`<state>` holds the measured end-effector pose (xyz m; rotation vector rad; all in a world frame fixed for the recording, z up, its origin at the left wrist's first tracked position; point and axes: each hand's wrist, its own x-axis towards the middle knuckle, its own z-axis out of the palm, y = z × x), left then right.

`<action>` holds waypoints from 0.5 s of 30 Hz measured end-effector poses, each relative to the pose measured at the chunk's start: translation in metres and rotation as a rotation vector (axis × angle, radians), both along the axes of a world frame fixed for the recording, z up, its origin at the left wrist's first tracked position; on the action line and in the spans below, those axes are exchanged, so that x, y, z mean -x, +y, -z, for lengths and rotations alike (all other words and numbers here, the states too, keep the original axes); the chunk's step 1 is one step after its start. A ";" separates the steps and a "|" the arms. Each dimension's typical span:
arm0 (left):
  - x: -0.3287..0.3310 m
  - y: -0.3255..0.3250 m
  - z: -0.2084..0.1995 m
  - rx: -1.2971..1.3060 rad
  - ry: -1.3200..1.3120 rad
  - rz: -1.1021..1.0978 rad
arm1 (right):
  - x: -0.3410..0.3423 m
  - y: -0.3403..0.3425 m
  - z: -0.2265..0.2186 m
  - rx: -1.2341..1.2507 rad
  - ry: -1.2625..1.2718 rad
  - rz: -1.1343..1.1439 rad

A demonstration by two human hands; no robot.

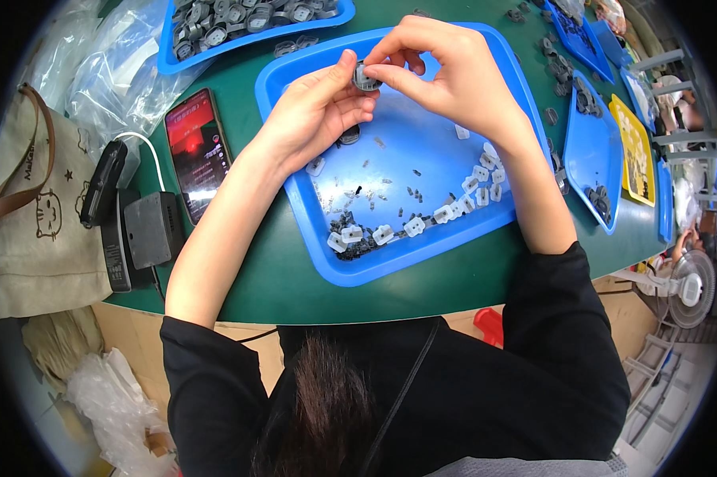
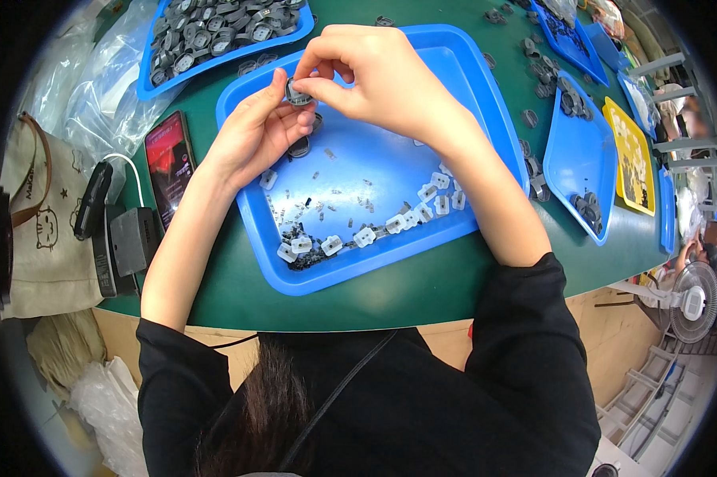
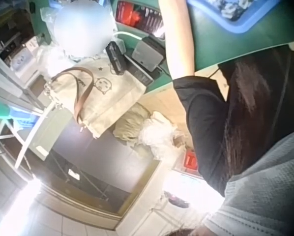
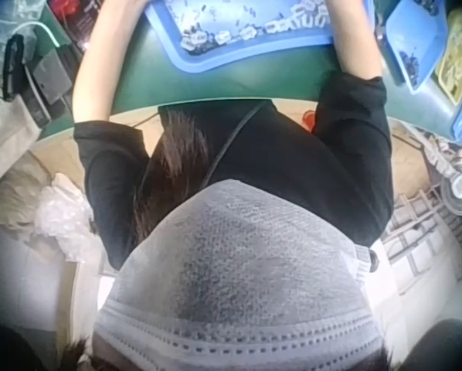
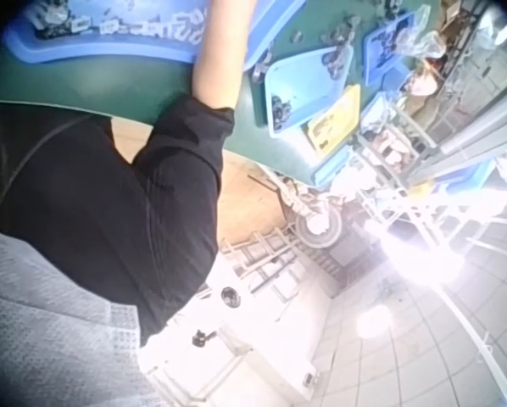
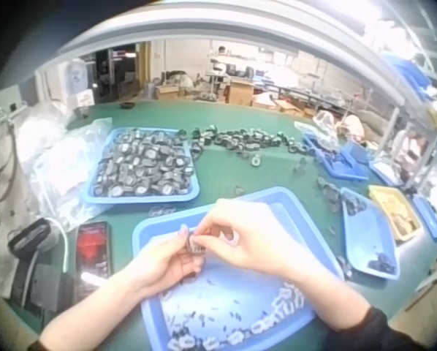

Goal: The person assembles small components by picking up plastic housings and white plastic inserts from trays, fitting the inserts into the housings by hand, and setting the assembled parts down.

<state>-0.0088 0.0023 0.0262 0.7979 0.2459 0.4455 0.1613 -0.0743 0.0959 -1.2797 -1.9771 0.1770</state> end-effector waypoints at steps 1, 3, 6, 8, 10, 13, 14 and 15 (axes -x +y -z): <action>0.000 0.000 0.000 0.015 -0.006 -0.017 | 0.001 0.001 0.001 -0.052 -0.036 -0.005; 0.000 -0.001 -0.001 0.020 0.001 -0.037 | 0.002 0.002 0.004 -0.066 -0.043 0.000; -0.001 -0.001 -0.001 0.020 0.009 -0.069 | 0.005 0.002 0.006 -0.095 -0.071 0.018; 0.000 -0.002 0.000 0.016 0.009 -0.083 | 0.005 0.002 0.008 -0.110 -0.093 0.029; 0.000 -0.002 0.000 -0.009 0.001 -0.096 | 0.003 0.002 0.012 -0.272 -0.248 0.009; 0.001 0.000 0.001 -0.046 -0.029 -0.136 | 0.012 -0.002 0.015 -0.350 -0.407 0.045; 0.001 0.000 0.001 -0.046 -0.028 -0.138 | 0.014 -0.004 0.017 -0.288 -0.474 0.082; -0.001 -0.001 0.002 -0.070 -0.003 -0.182 | 0.013 -0.005 0.018 -0.288 -0.475 0.085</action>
